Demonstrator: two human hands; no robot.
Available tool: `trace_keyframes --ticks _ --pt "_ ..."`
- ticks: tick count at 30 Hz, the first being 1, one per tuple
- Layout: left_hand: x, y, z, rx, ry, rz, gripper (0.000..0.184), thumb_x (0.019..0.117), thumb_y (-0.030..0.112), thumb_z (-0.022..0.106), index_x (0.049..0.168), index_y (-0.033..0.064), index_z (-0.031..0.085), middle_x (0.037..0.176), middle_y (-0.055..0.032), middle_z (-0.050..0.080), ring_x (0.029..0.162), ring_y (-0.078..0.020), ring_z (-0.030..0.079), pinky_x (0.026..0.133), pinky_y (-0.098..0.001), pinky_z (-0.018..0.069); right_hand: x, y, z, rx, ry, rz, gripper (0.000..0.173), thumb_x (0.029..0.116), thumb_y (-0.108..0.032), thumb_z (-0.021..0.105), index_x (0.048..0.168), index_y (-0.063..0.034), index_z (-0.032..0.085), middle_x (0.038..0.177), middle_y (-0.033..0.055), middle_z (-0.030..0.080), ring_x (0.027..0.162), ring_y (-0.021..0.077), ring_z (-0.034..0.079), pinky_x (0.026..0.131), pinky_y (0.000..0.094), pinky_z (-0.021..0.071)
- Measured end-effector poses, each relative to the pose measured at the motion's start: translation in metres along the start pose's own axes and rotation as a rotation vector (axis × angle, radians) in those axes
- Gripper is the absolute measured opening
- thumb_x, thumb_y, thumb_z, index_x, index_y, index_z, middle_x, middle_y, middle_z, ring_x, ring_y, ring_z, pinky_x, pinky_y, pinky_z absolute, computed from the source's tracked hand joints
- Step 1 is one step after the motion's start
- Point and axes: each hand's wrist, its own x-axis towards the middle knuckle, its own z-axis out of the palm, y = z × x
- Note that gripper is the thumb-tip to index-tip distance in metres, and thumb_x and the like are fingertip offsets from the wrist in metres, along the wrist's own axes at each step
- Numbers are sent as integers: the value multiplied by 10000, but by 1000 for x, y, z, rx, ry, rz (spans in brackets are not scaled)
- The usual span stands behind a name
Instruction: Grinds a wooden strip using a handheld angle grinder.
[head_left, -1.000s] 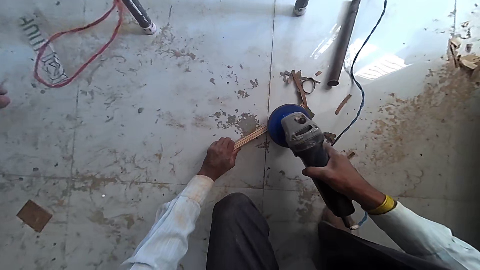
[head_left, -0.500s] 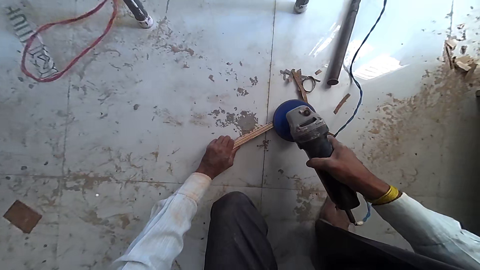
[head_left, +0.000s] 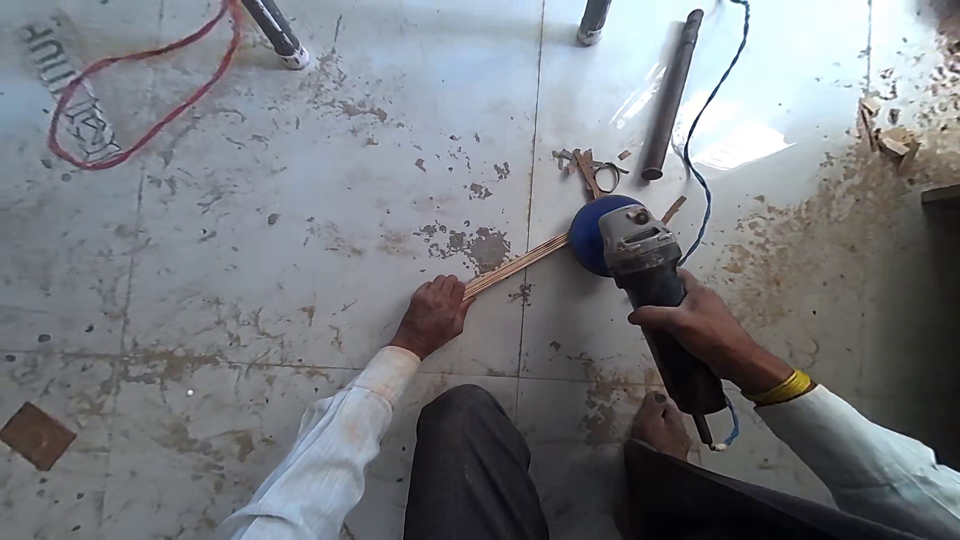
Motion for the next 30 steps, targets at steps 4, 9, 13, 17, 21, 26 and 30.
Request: trace_keyframes --ticks 4,9,13,17,21,26,30 --pt "-2 -3 6 4 31 14 328 970 222 586 834 -69 649 809 -210 652 752 -372 693 624 -467 554 -14 -12 10 -83 -71 -60 726 710 -384 844 1345 -181 556 846 80 682 701 251 679 595 498 543" --pt "0 -1 3 -4 19 3 320 968 218 608 825 -67 639 797 -211 645 743 -378 689 612 -471 549 -13 -27 25 -185 -135 -82 702 728 -389 844 1340 -187 565 838 91 667 709 263 664 600 507 521" --pt "0 -1 2 -12 3 6 305 966 205 619 846 -73 656 821 -218 657 770 -387 697 631 -479 555 -10 -26 27 -202 -144 -78 731 731 -383 843 1367 -176 548 864 104 666 736 278 662 621 521 514" --pt "0 -2 4 -10 20 20 309 966 210 608 831 -65 648 801 -208 647 747 -375 690 612 -465 547 -11 -26 23 -209 -130 -59 701 741 -376 850 1342 -167 554 849 107 663 729 285 660 614 526 510" --pt "-1 -3 4 -19 26 21 319 969 218 593 829 -63 648 799 -207 646 745 -373 687 614 -464 545 -7 -22 18 -228 -103 -49 718 725 -374 849 1348 -169 557 857 109 667 741 294 662 621 536 509" --pt "-1 -3 5 -28 26 18 313 964 205 596 832 -74 645 799 -216 646 745 -381 690 612 -473 547 -4 -22 10 -236 -81 -32 707 737 -370 855 1330 -138 549 846 119 652 734 304 653 612 533 499" --pt "-1 -3 5 -23 48 26 328 970 219 584 816 -65 637 783 -208 639 731 -373 686 599 -461 541 -3 -21 3 -251 -77 -30 705 749 -372 849 1338 -139 540 832 117 647 724 303 651 604 533 495"
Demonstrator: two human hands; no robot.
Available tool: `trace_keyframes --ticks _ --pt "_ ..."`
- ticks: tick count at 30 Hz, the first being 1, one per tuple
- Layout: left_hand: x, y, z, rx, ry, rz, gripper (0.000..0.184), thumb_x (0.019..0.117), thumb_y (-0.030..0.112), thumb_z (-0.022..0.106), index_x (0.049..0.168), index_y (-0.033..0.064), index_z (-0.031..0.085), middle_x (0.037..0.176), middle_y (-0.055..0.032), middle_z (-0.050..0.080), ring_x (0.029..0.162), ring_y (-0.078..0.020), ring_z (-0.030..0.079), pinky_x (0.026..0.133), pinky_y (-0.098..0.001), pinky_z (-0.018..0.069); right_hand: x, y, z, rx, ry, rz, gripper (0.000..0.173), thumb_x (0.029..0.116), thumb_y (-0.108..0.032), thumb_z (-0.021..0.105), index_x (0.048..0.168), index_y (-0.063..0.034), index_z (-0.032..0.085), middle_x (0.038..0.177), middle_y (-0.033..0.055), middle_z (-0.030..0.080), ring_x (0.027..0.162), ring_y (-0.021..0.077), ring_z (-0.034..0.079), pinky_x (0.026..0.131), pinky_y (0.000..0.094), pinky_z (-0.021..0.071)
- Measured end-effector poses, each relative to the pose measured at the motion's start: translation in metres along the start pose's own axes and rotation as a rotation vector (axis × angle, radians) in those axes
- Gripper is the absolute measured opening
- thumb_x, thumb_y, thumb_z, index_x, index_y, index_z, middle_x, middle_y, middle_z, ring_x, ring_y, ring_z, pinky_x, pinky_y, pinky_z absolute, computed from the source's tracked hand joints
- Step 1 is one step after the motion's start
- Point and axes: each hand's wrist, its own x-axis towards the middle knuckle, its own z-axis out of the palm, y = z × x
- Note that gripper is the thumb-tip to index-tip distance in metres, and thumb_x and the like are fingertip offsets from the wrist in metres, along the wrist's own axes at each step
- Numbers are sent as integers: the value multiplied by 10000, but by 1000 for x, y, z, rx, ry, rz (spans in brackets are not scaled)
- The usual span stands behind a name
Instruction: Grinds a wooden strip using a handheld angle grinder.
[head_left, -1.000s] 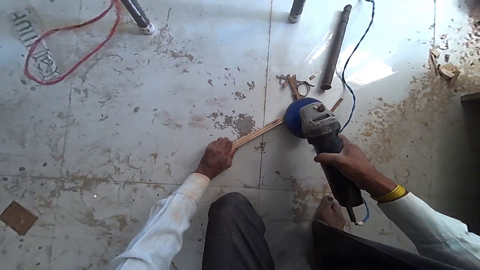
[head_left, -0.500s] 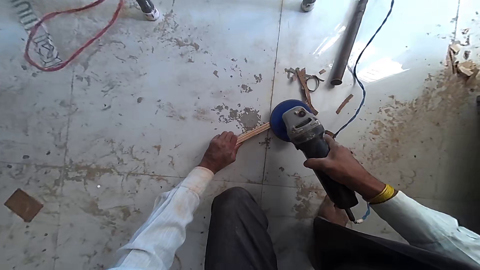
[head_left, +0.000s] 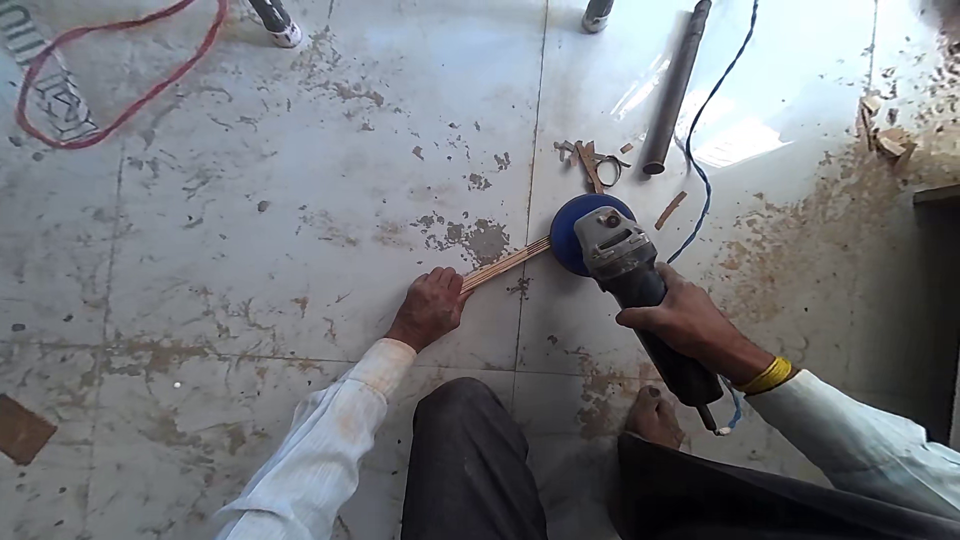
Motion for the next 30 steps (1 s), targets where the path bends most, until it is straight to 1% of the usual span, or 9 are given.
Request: trace_keyframes --ticks 3,8,11,13,15,19,21,26,30 --pt "0 0 0 -7 -5 -7 324 966 216 592 818 -68 640 790 -210 642 736 -376 688 604 -469 546 1 3 -4 9 8 11 720 726 -372 847 1343 -160 543 842 104 657 735 290 658 620 530 506" --pt "0 1 -1 4 -9 -5 330 968 220 587 820 -70 635 789 -212 641 742 -380 690 603 -467 545 0 12 -6 48 36 25 707 732 -350 846 1343 -155 549 856 116 657 742 304 654 617 539 497" --pt "0 1 -1 -10 -25 -23 330 975 225 599 839 -74 640 811 -221 649 762 -389 696 629 -487 558 1 15 -9 71 42 48 693 734 -346 847 1331 -151 554 871 129 662 763 316 657 641 556 504" --pt "0 2 -1 -13 -16 -26 330 972 228 603 838 -71 643 806 -215 649 753 -383 695 623 -483 557 0 20 -9 71 51 46 704 731 -357 843 1340 -156 553 860 124 665 751 310 660 632 552 508" --pt "0 3 0 -10 -14 -22 330 972 227 603 833 -69 644 799 -210 646 747 -379 693 619 -478 554 -2 22 -9 92 51 34 676 733 -361 840 1316 -161 564 844 117 665 720 296 661 609 536 510" --pt "-1 2 -2 3 -26 -27 325 975 228 614 843 -67 647 805 -211 649 755 -378 696 629 -476 559 -5 12 -2 171 2 17 705 708 -343 852 1333 -181 569 877 103 685 723 274 678 612 514 537" --pt "0 2 -1 10 -20 -17 335 980 237 594 838 -63 641 802 -205 644 750 -374 690 617 -468 550 -8 2 4 187 -26 5 709 692 -340 853 1322 -175 573 880 101 686 718 268 681 605 503 548" --pt "1 2 -2 14 -4 -15 313 964 217 599 827 -62 637 787 -207 641 735 -370 691 608 -468 551 -3 -17 12 108 -89 -29 654 713 -363 856 1280 -183 583 838 94 669 699 266 664 592 503 525" --pt "0 3 -3 14 -5 -15 305 964 208 609 839 -68 646 792 -206 647 744 -370 695 614 -459 552 0 -18 11 73 -98 -19 649 738 -353 853 1292 -169 570 854 103 663 720 275 661 604 503 518"
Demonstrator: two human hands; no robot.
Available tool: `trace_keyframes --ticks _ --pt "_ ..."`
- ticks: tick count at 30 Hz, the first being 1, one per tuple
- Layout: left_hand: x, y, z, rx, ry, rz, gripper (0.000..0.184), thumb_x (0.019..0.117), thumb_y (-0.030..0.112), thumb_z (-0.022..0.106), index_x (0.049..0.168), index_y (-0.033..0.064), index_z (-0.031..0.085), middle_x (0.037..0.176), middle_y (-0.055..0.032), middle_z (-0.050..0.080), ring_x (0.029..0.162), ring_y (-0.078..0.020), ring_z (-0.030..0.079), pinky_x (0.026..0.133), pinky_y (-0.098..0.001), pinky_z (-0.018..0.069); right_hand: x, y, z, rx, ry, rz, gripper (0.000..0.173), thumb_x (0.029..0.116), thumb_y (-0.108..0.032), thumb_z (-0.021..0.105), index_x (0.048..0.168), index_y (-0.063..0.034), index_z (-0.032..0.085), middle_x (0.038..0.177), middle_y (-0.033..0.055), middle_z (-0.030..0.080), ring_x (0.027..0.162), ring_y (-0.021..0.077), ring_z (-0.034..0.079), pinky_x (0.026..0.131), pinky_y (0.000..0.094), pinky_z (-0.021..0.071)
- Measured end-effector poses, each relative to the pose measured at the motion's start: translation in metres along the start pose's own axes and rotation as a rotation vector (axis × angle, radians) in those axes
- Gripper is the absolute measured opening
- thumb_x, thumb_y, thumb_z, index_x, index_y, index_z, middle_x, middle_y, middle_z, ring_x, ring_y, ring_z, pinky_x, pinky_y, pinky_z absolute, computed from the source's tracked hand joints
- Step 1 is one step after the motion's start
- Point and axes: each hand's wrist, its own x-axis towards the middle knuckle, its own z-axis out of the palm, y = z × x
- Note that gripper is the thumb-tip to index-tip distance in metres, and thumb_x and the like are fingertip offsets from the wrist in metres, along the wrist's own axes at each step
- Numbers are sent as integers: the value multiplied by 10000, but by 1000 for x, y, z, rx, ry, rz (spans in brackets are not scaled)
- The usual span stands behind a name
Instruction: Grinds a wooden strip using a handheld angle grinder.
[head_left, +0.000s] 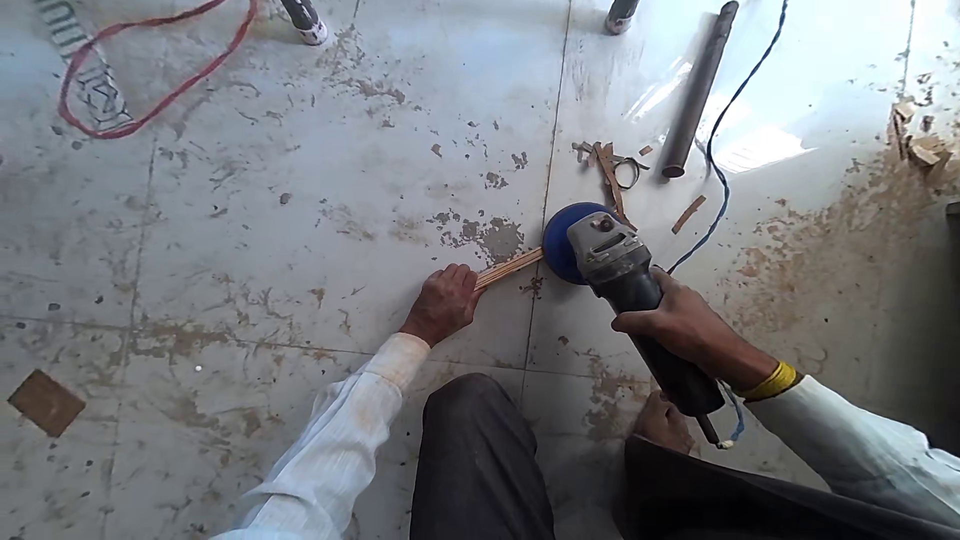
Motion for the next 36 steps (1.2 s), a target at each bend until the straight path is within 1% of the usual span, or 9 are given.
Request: trace_keyframes --ticks 8,11,15,20,24,27,30,33,36 --pt "1 -1 1 9 0 1 308 962 217 608 827 -58 644 792 -203 645 738 -368 690 615 -459 549 1 8 -4 18 45 5 650 750 -345 848 1307 -154 573 873 127 664 739 306 657 616 537 505" --pt "2 0 -2 -28 -22 -11 310 959 204 626 861 -88 662 829 -232 667 779 -394 708 646 -493 571 3 16 -10 13 86 14 660 756 -347 858 1311 -139 567 864 140 662 735 324 652 615 559 501" --pt "2 -1 1 -21 -13 -5 317 964 214 613 841 -77 644 809 -221 650 761 -382 700 629 -478 562 12 24 -20 42 126 30 690 725 -349 849 1322 -148 565 897 126 673 777 307 669 647 556 521" --pt "2 -1 1 -4 -4 -2 310 954 210 608 821 -69 636 792 -213 645 749 -378 697 617 -472 557 11 36 -29 95 176 28 663 747 -341 826 1315 -132 556 877 141 668 727 321 662 604 550 512" --pt "4 2 -4 -9 -26 -15 294 963 189 638 838 -78 641 808 -221 648 765 -386 695 629 -480 555 6 39 -34 194 198 23 659 703 -351 835 1272 -136 580 868 125 681 706 291 677 600 524 543" --pt "1 0 1 -7 -13 -5 315 955 212 613 820 -71 636 792 -215 643 742 -380 692 610 -473 553 -5 34 -26 163 181 5 666 710 -352 833 1289 -154 568 855 96 680 690 262 676 584 500 543" --pt "3 0 0 -12 -15 -4 312 954 207 621 821 -75 636 799 -219 648 747 -385 693 618 -475 555 -11 19 -18 77 137 -9 702 741 -353 847 1349 -167 550 838 103 671 690 273 666 582 508 525" --pt "2 -1 1 -10 0 0 311 953 207 608 812 -68 638 795 -214 648 744 -381 693 609 -472 553 -7 10 -9 30 83 -16 659 737 -380 850 1296 -162 578 832 105 666 707 287 662 591 522 514" --pt "1 -1 3 -9 3 2 311 959 207 596 817 -67 634 790 -210 639 735 -373 688 600 -466 544 -5 5 -6 53 32 17 627 747 -366 843 1280 -159 585 854 115 665 714 292 658 595 517 512"
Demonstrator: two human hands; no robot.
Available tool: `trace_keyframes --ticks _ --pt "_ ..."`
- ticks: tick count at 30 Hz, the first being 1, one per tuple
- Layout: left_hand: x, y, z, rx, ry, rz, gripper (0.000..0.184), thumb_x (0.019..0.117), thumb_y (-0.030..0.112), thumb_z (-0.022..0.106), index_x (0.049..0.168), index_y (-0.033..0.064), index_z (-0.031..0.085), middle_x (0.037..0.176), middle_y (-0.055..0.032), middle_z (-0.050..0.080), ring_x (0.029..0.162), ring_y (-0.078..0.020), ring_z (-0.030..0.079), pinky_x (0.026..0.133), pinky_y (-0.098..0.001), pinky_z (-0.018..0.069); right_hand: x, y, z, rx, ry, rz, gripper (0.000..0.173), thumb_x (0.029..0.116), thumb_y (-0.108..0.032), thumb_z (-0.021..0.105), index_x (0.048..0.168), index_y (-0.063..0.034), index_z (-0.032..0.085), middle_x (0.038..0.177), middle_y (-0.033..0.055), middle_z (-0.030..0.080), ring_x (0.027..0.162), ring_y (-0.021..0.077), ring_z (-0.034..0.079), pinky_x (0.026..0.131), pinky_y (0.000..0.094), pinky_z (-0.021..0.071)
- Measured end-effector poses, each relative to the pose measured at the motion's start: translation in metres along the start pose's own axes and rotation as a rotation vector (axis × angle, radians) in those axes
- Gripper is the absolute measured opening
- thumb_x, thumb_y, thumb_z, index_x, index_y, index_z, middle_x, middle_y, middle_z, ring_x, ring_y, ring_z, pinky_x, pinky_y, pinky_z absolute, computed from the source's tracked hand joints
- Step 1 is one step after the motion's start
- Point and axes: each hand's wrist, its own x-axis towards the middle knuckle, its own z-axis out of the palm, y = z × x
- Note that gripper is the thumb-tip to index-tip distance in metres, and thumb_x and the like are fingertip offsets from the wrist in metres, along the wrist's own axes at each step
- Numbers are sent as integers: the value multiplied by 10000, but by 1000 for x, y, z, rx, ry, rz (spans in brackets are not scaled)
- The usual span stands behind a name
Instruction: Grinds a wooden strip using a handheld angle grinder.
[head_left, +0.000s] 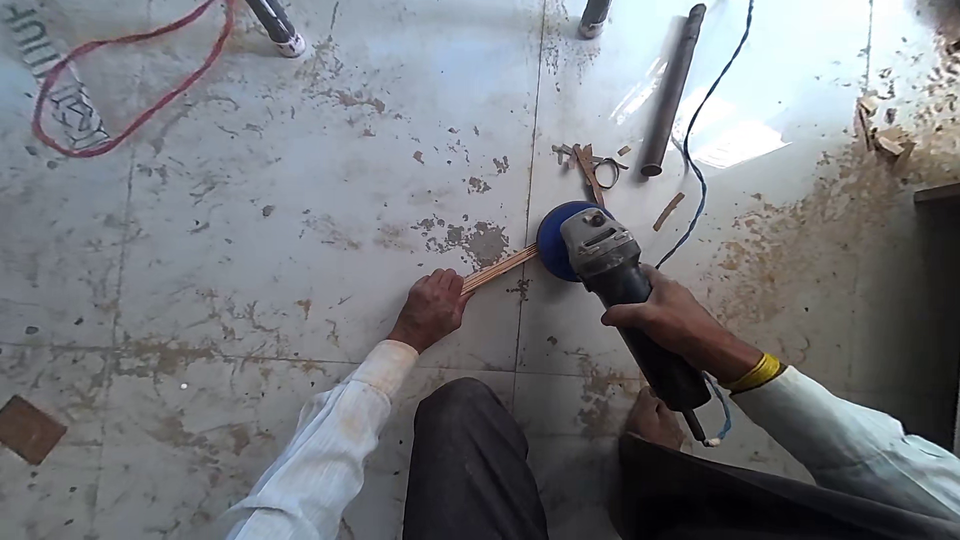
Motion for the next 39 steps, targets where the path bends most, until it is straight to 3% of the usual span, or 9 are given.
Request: trace_keyframes --ticks 7,16,21,24,30,33,36,39 --pt "1 3 -7 -30 -72 -24 289 976 177 630 853 -84 637 827 -232 644 791 -405 691 648 -506 554 13 6 -13 52 62 55 693 714 -339 850 1317 -150 566 904 131 677 772 305 672 648 549 532" --pt "2 0 -5 6 -28 -10 299 969 201 630 845 -70 648 811 -212 650 765 -379 694 631 -478 555 9 22 -22 103 150 23 657 719 -342 834 1285 -135 572 863 127 672 713 297 668 602 528 530" --pt "1 -1 -2 16 -26 6 322 973 221 604 840 -71 637 801 -213 641 749 -379 689 620 -471 553 -2 16 -5 4 76 -13 725 722 -371 847 1353 -172 551 838 101 675 703 275 671 591 518 529" --pt "1 -1 -2 16 -18 2 308 956 207 613 825 -71 633 789 -213 638 738 -377 690 613 -468 552 2 8 4 -48 32 -30 656 732 -390 843 1299 -192 578 816 88 663 692 274 659 579 513 509" --pt "2 1 -3 8 -30 -4 296 954 195 621 848 -79 647 815 -221 652 763 -390 697 625 -479 557 4 6 1 -84 20 -12 690 744 -372 851 1335 -174 553 861 117 661 750 305 657 620 542 498" --pt "3 5 -7 -12 -62 -31 290 964 181 640 868 -92 650 844 -236 656 791 -406 694 652 -503 554 6 11 -2 -38 37 -1 680 747 -362 845 1326 -155 557 861 131 662 736 313 656 612 544 502" --pt "0 1 -1 -2 -21 -22 330 962 228 597 822 -68 640 803 -216 650 748 -384 695 612 -483 554 9 24 -9 31 81 12 744 738 -350 835 1389 -153 534 885 141 673 735 319 665 612 553 519" --pt "4 3 -2 -9 -20 -27 313 953 218 615 823 -65 647 797 -210 652 750 -377 698 617 -482 557 9 38 -24 118 143 43 713 715 -334 832 1342 -145 552 882 133 680 718 304 675 610 532 540"
